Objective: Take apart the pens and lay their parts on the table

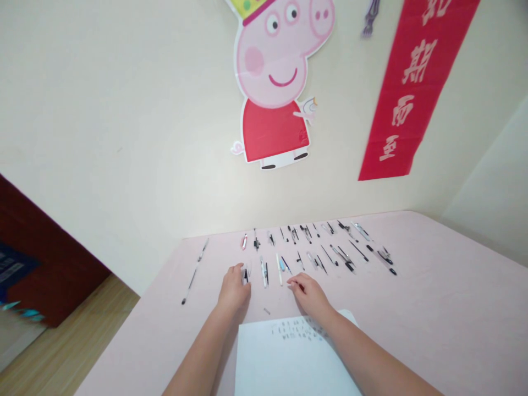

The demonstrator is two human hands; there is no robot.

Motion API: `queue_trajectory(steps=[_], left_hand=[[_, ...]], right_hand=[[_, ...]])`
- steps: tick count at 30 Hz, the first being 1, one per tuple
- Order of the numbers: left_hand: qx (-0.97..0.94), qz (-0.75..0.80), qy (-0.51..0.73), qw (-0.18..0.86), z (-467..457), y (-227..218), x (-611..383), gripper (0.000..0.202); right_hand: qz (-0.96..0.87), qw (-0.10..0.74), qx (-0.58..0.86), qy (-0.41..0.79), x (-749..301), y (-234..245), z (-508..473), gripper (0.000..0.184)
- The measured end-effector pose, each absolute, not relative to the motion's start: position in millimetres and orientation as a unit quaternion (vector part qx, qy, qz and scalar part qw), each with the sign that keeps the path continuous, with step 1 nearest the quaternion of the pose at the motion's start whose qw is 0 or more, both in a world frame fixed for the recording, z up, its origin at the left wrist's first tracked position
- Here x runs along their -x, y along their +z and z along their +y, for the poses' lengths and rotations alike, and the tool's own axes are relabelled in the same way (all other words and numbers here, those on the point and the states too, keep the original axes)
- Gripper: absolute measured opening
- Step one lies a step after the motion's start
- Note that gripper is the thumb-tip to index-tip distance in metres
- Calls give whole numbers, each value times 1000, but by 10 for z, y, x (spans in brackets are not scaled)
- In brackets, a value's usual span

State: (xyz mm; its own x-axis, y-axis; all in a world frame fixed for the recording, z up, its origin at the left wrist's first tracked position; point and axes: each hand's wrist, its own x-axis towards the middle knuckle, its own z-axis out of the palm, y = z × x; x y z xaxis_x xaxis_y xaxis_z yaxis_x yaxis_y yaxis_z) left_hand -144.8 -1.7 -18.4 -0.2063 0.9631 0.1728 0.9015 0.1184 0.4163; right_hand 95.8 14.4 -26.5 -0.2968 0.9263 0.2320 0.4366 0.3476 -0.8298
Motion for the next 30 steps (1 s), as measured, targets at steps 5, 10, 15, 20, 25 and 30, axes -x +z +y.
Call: queue_trajectory(steps=[5,10,15,20,25,30], left_hand=[[-622,745,225,79,26,-151,1470,50],[-629,745,217,51,32,-104,1453,43],[-626,747,221,-20,28,-60,1352,21],[-621,753,198,-88,107,-6,1264,18],[-632,746,177,-112,188,-9,1206,22],[-639,742,162,-127,207,-31,1164,19]], right_hand=[[-736,365,465,329,-960,-294,158,19],[-740,359,466,327,-956,-299,161,20],[-739,361,467,324,-952,-280,154,20],[-741,359,466,323,-958,-270,150,20],[-741,359,466,323,-953,-264,150,20],[-741,363,464,323,-949,-258,148,20]])
